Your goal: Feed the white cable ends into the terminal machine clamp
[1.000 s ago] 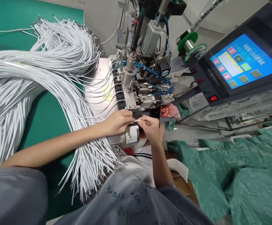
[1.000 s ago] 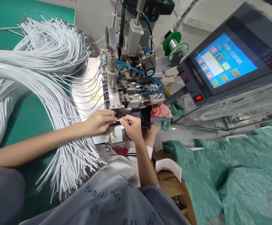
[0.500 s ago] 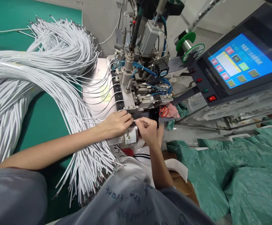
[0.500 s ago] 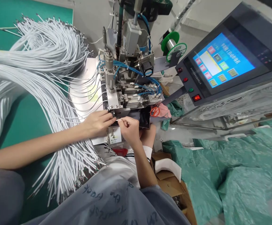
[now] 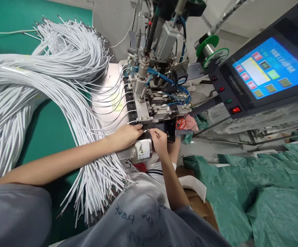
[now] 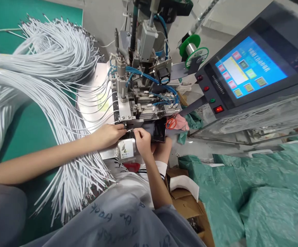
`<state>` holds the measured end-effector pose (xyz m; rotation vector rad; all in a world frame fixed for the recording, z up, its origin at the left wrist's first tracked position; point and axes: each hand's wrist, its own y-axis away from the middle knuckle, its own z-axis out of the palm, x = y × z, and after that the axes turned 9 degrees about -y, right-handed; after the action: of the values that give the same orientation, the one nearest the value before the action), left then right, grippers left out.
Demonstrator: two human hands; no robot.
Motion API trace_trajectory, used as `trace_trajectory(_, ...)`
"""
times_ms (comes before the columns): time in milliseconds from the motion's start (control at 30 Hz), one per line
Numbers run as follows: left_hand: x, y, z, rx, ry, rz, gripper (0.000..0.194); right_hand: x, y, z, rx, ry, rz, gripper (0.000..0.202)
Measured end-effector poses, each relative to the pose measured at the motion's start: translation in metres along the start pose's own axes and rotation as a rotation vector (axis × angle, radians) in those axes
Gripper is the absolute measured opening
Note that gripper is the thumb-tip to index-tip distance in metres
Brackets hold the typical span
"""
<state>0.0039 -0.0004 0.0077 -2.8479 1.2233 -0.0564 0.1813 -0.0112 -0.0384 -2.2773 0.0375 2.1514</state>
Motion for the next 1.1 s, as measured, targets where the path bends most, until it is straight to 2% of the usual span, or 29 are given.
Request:
trace_trajectory(100,-0.003,-0.002,0.000,-0.060,0.003,-0.001,0.020,0.009,-0.007,-0.002,-0.017,-0.041,0.080,0.017)
trace_trajectory(367,-0.005,-0.003,-0.002,-0.073,0.007,0.033,0.027,0.014,-0.011,0.003,-0.059,-0.067,0.145,0.019)
trace_trajectory(600,-0.007,-0.002,0.005,-0.049,-0.023,0.031,0.039,0.017,-0.012,0.002,-0.105,-0.074,0.164,0.022)
trace_trajectory(867,-0.007,-0.001,0.004,-0.067,-0.028,0.057,0.040,0.018,-0.015,-0.001,-0.154,-0.074,0.148,0.023)
trace_trajectory(1100,-0.008,-0.002,0.005,-0.067,-0.021,0.075,0.040,0.018,-0.013,0.001,-0.131,-0.071,0.124,0.023)
